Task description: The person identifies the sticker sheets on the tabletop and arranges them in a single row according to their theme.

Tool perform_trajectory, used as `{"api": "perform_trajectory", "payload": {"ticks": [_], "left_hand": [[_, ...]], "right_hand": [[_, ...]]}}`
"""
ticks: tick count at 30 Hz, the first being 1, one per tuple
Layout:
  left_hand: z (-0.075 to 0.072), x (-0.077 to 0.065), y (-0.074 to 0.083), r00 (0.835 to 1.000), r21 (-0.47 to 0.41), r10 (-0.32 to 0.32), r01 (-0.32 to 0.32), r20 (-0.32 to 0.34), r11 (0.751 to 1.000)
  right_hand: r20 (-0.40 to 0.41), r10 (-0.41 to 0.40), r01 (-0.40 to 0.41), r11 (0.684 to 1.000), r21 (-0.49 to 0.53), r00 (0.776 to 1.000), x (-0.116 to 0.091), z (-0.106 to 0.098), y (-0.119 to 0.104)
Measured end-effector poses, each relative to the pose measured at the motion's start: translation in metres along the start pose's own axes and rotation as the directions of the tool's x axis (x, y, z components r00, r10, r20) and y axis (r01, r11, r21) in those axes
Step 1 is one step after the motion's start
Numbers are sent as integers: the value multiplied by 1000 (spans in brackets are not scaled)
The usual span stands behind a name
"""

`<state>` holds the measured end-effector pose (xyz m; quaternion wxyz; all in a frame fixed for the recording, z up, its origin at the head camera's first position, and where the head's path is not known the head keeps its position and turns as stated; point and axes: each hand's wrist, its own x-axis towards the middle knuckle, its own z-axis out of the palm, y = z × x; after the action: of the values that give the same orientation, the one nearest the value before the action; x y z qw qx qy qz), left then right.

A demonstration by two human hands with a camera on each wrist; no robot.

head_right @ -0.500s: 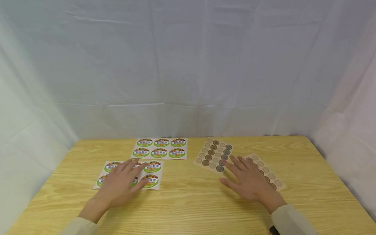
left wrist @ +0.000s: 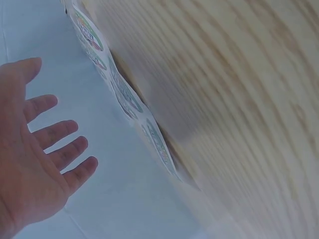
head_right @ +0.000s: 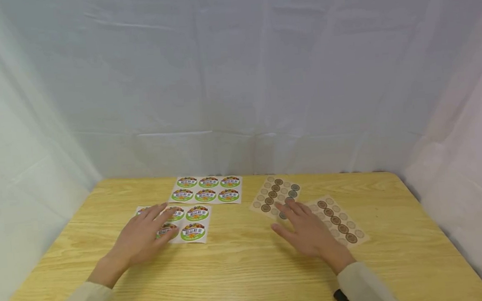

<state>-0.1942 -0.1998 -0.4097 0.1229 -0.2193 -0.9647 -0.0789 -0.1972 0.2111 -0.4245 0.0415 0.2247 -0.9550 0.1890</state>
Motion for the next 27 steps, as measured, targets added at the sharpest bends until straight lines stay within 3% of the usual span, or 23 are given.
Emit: {"api": "perform_trajectory", "payload": {"ticks": [7,16,27], "left_hand": [[-1,-6,-12,999,-33,-35,35,4,999],[-4,-6,-19,999,-29,-43,43,-4,999],[-16,-10,-39,996,-73,-91,92,19,993]], "right_hand": [[-4,14,-13,998,57,1000,7,7,-11],[-10,-36,37,994,98,999,20,11,-21],[19,-14,9,968,251,1000,42,27,-44]]}}
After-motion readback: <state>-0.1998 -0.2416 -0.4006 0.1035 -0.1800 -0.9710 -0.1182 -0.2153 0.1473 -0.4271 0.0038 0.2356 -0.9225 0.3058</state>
